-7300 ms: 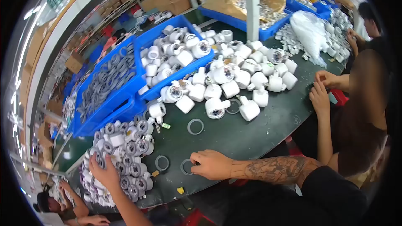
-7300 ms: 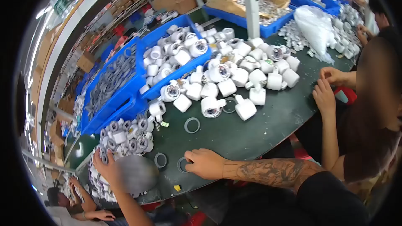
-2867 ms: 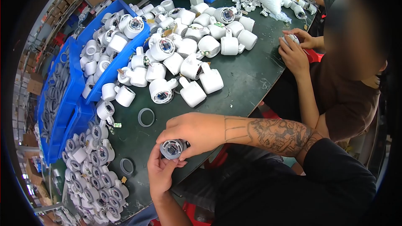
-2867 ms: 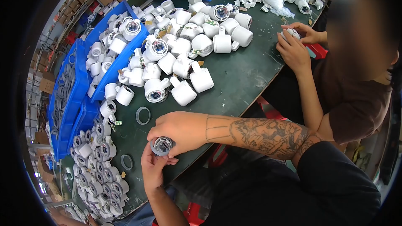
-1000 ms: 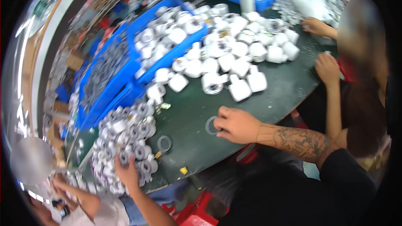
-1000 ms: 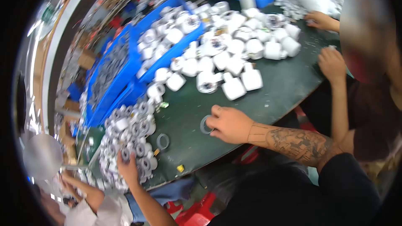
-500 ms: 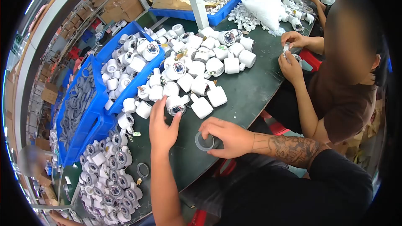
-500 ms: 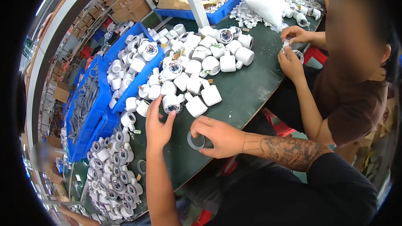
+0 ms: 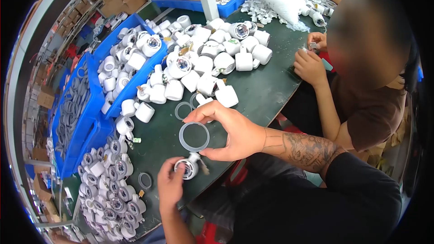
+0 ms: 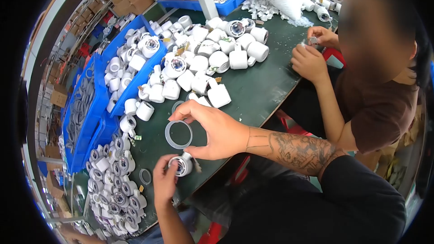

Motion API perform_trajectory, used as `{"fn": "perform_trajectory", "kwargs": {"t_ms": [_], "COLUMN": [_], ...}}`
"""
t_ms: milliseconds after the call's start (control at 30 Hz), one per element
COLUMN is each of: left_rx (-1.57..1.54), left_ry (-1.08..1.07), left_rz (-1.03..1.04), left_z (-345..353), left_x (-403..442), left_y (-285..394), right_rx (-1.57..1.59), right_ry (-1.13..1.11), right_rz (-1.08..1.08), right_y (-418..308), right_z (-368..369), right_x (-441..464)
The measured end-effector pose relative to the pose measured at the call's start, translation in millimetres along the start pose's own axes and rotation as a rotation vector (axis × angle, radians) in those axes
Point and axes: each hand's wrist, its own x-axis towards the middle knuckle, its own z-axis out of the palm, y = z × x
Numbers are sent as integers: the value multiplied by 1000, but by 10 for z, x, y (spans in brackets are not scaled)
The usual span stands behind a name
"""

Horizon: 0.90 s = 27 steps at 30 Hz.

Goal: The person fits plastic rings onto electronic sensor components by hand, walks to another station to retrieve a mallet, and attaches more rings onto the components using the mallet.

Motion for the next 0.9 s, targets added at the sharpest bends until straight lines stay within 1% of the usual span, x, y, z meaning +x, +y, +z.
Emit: {"fn": "perform_trajectory", "kwargs": {"t_ms": [33, 67, 133, 167, 200, 233, 267, 300, 333, 400, 467, 533, 600, 633, 667, 733, 767, 800, 867, 900], "left_rx": [22, 21, 275, 223, 226, 121, 11, -35, -60, -31, -54, -74, -23, 2, 1, -153, -273, -270, -383, -366], "left_ry": [23, 33, 289, 377, 379, 352, 323, 295, 264, 256, 233, 215, 102, 119, 124, 329, 260, 257, 186, 80], "left_rz": [148, 140, 369, 417, 414, 476, 537, 565, 450, 470, 444, 409, 365, 463, 459, 479, 369, 368, 260, 207], "left_z": [60, 82, 151, 161, 173, 198, 245, 326, 396, 482, 531, 521, 491, 450, 405, 285, 195, 236, 370, 305], "left_x": [-16, -62, -122, -142, -176, -212, -238, -252, -329, -385, -487, -583, -642, -627, -591, -518, -490, -460, -360, -314], "left_y": [-90, -114, 38, 53, 75, 106, 138, 166, 223, 270, 227, 160, 109, -18, -94, -223, -307, -250, -90, -154], "right_rx": [-16, -33, -75, -149, -226, -250, -254, -275, -296, -251, -113, -109, 41, 42, 47, -11, -58, -109, -183, -186], "right_ry": [-16, -30, -42, -70, -96, -83, -82, -140, -199, -230, -265, -297, -344, -328, -333, -253, -266, -285, -369, -368], "right_rz": [-21, -42, -65, -132, -198, -263, -260, -258, -254, -204, -155, -145, -19, 11, 12, 29, 81, 39, 74, 76], "right_y": [17, 26, -28, -28, -26, -28, -58, -107, -157, -238, -272, -252, -235, -237, -221, -155, -81, 34, 174, 228], "right_z": [45, 88, 164, 203, 239, 288, 317, 340, 357, 376, 377, 339, 324, 319, 303, 226, 216, 236, 285, 325], "right_x": [22, 40, 75, 86, 97, 104, 75, 35, -9, -108, -197, -305, -375, -382, -348, -208, -160, -122, -57, -45]}}
